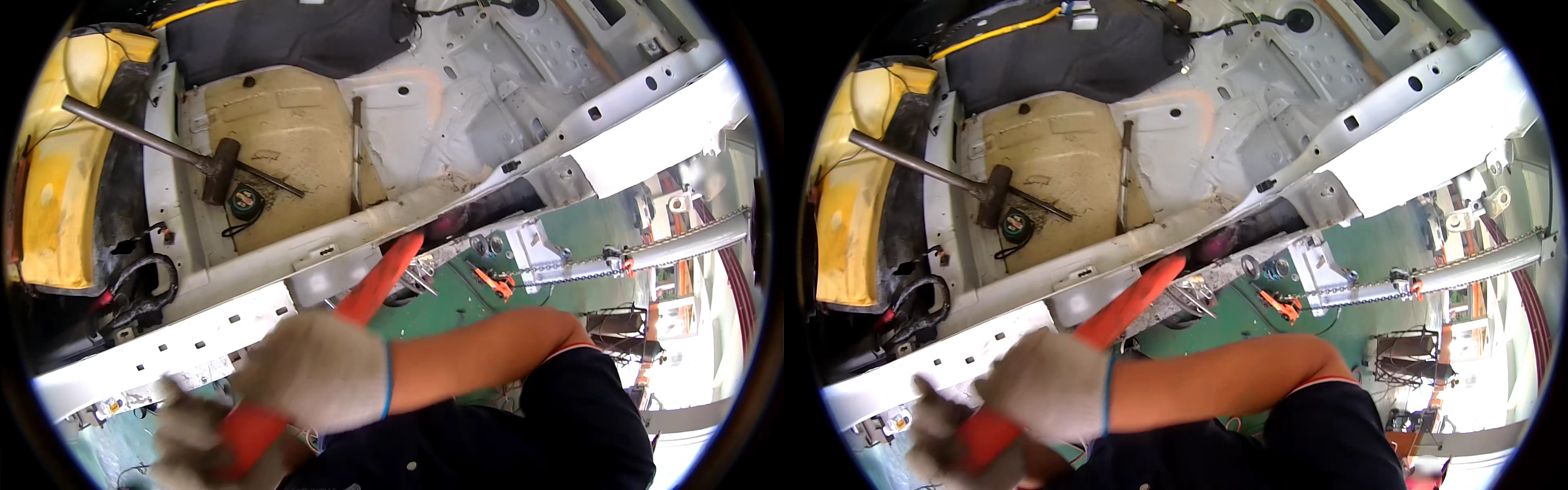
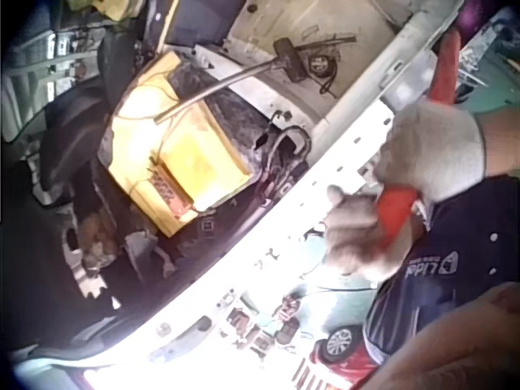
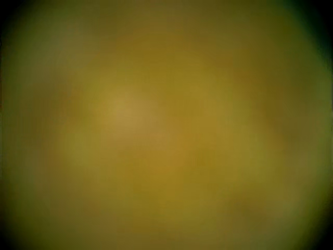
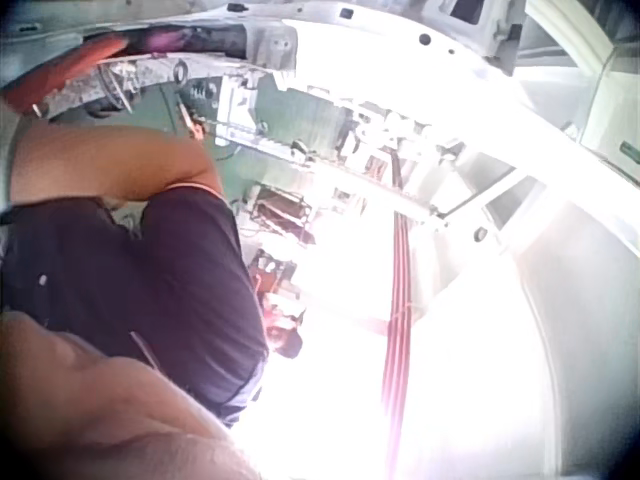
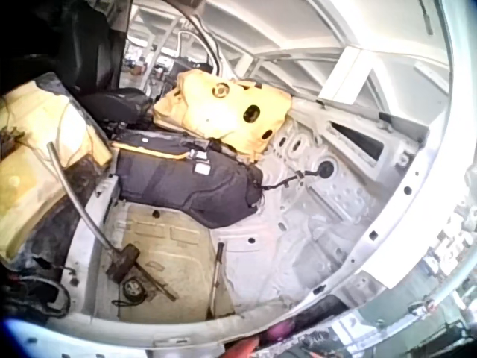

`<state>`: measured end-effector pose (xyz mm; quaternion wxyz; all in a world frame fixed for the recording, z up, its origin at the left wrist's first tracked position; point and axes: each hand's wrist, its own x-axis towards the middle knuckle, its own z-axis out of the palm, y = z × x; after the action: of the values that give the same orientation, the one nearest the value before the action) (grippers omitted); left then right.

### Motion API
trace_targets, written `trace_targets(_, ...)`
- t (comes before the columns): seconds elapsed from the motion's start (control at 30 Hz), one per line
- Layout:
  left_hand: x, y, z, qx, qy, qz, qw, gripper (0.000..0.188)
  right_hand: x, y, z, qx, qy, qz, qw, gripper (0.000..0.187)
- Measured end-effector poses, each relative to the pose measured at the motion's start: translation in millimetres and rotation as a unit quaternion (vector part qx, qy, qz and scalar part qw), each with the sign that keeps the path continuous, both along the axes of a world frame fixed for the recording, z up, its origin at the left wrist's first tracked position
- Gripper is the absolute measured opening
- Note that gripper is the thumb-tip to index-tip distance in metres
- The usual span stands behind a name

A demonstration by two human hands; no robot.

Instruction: The person welds the inner frame of a white car using a welding torch, then uses a hammer to tap the welded area. The task occurs in a workshop with other vehicles and tools visible.

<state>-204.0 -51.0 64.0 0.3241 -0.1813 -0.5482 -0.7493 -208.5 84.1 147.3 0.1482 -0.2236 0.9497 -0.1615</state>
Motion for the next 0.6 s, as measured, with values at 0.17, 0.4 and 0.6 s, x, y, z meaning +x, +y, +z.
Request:
trace_targets(0.17, 8.6, 108.6, -26.1, 0.231, -0.021, -0.341, 0.911, 0.036, 32.1, 96.8, -45.0, -0.043, 0.04, -0.118, 0.991, 0.03)
trace_targets(0.4, -18.2, 86.9, -19.2, 0.266, -0.055, -0.351, 0.896, 0.035, 3.3, 81.4, -58.7, 0.027, -0.017, -0.102, 0.994, 0.064)
trace_targets(0.6, -37.8, 69.3, -4.9, 0.271, -0.064, -0.395, 0.876, 0.026, -16.0, 70.7, -36.2, -0.053, -0.043, -0.103, 0.992, 0.047)
